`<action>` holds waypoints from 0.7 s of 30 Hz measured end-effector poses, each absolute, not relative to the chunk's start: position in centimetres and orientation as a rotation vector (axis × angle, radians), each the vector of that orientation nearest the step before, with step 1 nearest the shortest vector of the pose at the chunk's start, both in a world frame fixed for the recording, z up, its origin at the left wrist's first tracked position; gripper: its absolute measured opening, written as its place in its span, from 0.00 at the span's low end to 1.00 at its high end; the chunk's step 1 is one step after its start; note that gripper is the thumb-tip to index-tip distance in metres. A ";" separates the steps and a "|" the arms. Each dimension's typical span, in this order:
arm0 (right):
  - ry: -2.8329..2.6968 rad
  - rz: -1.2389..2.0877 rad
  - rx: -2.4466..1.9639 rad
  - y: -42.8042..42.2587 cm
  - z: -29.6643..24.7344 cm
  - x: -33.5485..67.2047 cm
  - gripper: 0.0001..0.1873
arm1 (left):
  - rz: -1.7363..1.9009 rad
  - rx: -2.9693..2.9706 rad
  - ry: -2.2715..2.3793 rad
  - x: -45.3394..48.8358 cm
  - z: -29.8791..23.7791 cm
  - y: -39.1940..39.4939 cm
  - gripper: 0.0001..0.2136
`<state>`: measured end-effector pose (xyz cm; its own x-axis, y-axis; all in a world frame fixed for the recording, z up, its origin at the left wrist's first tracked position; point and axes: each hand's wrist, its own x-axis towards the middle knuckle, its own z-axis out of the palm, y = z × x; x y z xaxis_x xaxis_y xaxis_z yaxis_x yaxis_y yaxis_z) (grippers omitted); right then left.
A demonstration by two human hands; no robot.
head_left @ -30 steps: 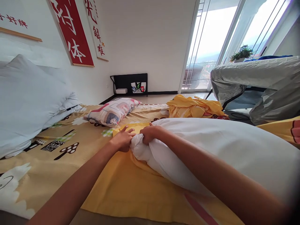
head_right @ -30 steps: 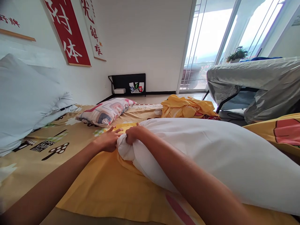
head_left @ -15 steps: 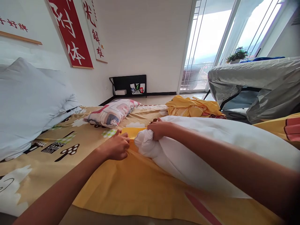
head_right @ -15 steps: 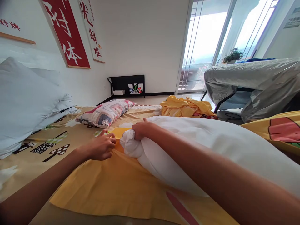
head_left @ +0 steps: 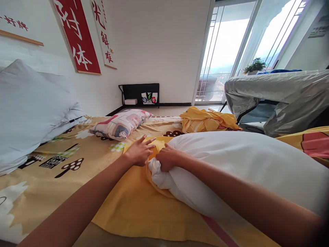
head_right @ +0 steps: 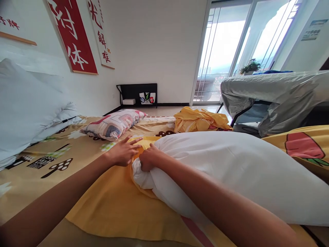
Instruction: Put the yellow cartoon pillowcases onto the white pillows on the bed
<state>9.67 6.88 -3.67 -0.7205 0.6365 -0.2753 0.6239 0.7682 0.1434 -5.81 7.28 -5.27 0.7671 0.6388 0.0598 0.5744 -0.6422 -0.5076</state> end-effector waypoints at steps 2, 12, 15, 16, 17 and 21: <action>2.682 0.068 0.960 6.8 -3.9 10.2 0.15 | 0.144 -2.434 -0.834 -5.2 -5.4 8.4 0.10; 2.674 -0.047 1.074 9.3 -4.9 9.6 0.40 | 0.202 -2.461 -0.839 -5.9 -3.6 7.2 0.11; 2.702 -0.024 1.041 8.3 -4.9 9.7 0.34 | 0.200 -2.494 -0.900 -5.8 -3.2 6.5 0.11; 2.723 -0.002 1.029 7.8 -5.1 9.9 0.30 | 0.196 -2.494 -0.896 -5.6 -3.2 6.4 0.11; 2.747 0.023 1.021 7.1 -5.2 10.1 0.28 | 0.183 -2.488 -0.887 -5.5 -3.3 6.5 0.10; 2.862 0.195 1.034 5.2 -6.0 10.9 0.24 | 0.121 -2.464 -0.904 -5.0 -4.5 7.4 0.12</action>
